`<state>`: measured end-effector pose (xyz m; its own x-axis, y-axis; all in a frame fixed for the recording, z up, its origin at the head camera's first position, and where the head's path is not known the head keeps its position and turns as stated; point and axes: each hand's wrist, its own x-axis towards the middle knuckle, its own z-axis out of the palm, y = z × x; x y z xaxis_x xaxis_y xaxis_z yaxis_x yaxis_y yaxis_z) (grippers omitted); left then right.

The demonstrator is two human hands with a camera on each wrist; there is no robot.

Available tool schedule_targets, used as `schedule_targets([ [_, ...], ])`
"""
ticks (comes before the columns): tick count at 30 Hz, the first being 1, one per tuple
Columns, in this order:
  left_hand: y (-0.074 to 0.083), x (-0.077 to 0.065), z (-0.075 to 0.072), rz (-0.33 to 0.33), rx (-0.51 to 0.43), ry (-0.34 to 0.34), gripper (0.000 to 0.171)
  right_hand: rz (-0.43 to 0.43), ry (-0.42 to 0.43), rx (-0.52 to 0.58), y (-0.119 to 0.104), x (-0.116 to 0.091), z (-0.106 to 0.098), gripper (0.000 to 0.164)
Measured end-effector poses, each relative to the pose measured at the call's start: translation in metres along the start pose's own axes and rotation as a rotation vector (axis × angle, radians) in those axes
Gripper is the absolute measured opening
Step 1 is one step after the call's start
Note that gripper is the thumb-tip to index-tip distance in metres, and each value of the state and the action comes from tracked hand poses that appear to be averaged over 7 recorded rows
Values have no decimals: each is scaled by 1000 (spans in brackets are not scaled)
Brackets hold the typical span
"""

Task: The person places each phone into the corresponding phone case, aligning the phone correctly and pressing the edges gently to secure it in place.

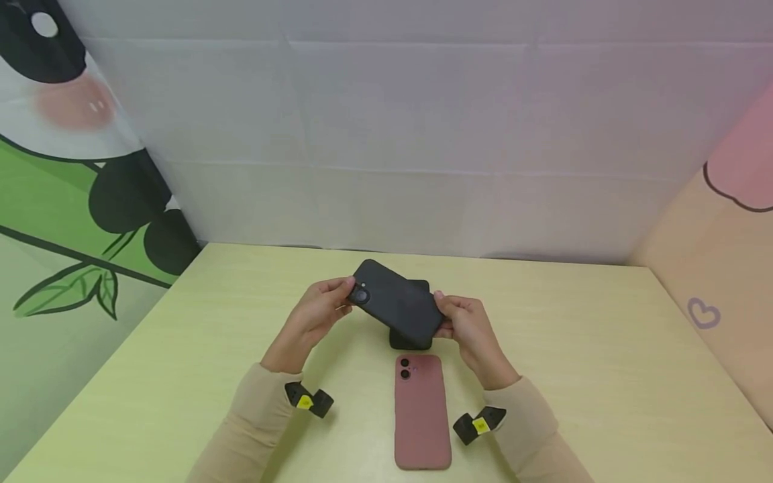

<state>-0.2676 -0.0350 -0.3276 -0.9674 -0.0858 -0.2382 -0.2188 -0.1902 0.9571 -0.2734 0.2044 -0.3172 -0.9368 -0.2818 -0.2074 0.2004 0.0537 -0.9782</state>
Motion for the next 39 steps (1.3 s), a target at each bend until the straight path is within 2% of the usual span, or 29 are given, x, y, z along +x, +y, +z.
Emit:
schedule_targets([
  [6, 2, 0, -3, 10, -21, 55, 29, 2, -164, -89, 1, -1, -2, 46],
  [10, 3, 0, -4, 7, -48, 69, 32, 1, -239, -103, 0, -2, -2, 45],
  [15, 1, -2, -5, 7, -99, 50, 38, -30, -183, -81, 1, -5, 1, 40],
  [19, -3, -4, -3, 13, -100, -41, 36, -19, -114, -50, 1, -8, 5, 38],
  [22, -6, -8, 2, 18, -54, -117, 39, 4, -73, -33, 1, -11, 8, 37],
  [25, -8, -12, 5, 35, -24, -155, 40, 16, -38, -21, 1, -14, 12, 37],
  [31, -10, -17, 6, 77, -9, -103, 35, 16, -15, -11, 2, -19, 19, 38],
  [39, -10, -20, 4, 53, -23, -34, 37, 8, -70, 4, 7, -22, 22, 41],
])
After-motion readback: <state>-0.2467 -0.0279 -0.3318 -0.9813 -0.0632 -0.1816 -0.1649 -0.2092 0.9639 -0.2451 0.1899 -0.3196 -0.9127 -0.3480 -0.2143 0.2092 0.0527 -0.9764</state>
